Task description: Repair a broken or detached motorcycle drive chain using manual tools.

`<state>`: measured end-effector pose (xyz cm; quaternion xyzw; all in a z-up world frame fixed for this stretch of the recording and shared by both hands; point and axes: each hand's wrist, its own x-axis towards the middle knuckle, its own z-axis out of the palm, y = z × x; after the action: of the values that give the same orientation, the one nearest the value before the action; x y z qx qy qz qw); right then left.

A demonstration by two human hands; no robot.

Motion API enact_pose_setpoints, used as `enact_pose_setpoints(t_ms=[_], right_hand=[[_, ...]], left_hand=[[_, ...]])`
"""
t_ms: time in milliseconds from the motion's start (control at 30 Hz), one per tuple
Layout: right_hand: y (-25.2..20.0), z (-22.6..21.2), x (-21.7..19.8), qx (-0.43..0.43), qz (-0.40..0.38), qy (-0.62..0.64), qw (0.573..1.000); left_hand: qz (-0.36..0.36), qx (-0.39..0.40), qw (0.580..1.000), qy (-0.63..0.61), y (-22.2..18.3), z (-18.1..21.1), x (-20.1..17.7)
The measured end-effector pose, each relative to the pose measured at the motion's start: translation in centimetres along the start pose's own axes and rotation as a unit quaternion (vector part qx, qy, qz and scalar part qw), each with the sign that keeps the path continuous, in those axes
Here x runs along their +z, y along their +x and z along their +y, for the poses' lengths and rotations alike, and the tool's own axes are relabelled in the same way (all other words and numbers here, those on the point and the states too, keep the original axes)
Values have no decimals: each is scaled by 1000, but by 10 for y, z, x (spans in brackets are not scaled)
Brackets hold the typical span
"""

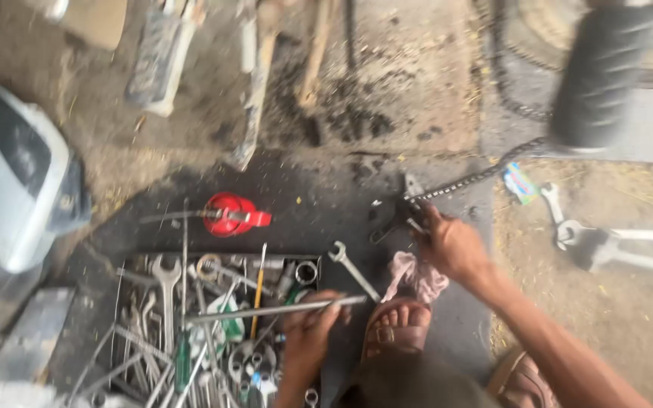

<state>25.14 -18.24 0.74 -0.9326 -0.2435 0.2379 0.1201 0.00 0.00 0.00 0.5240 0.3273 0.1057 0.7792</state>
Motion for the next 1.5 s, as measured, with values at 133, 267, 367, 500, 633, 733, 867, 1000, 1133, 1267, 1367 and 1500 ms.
enact_pose_setpoints(t_ms=[133, 267, 367, 500, 633, 733, 867, 1000, 1133, 1267, 1367, 1500], right_hand=[[19, 34, 47, -32, 128, 102, 986], [13, 38, 22, 22, 160, 227, 960], [9, 38, 8, 78, 116, 283, 949], [6, 42, 7, 123, 70, 324, 935], [10, 45, 8, 130, 61, 400, 905], [10, 50, 4, 120, 68, 460, 877], [9, 59, -9, 122, 67, 479, 867], [8, 67, -14, 106, 68, 497, 858], [4, 58, -20, 97, 64, 471, 874], [4, 62, -15, 62, 62, 401, 912], [5, 65, -19, 36, 72, 337, 938], [4, 66, -19, 25, 84, 276, 957]], left_hand=[[-8, 54, 998, 11, 54, -35, 38], [84, 47, 994, -47, 78, -32, 59], [106, 36, 991, -78, 84, -30, 69], [84, -5, 987, -139, 94, -51, 84], [68, -72, 964, -247, 104, -62, 99], [61, -152, 915, -369, 111, -68, 103], [41, -172, 875, -451, 121, -66, 102], [9, -182, 861, -475, 122, -64, 109], [-3, -196, 846, -496, 120, -43, 126], [-20, -209, 840, -501, 119, -35, 138], [-3, -235, 848, -475, 118, -27, 146], [5, -260, 868, -422, 118, -27, 147]])
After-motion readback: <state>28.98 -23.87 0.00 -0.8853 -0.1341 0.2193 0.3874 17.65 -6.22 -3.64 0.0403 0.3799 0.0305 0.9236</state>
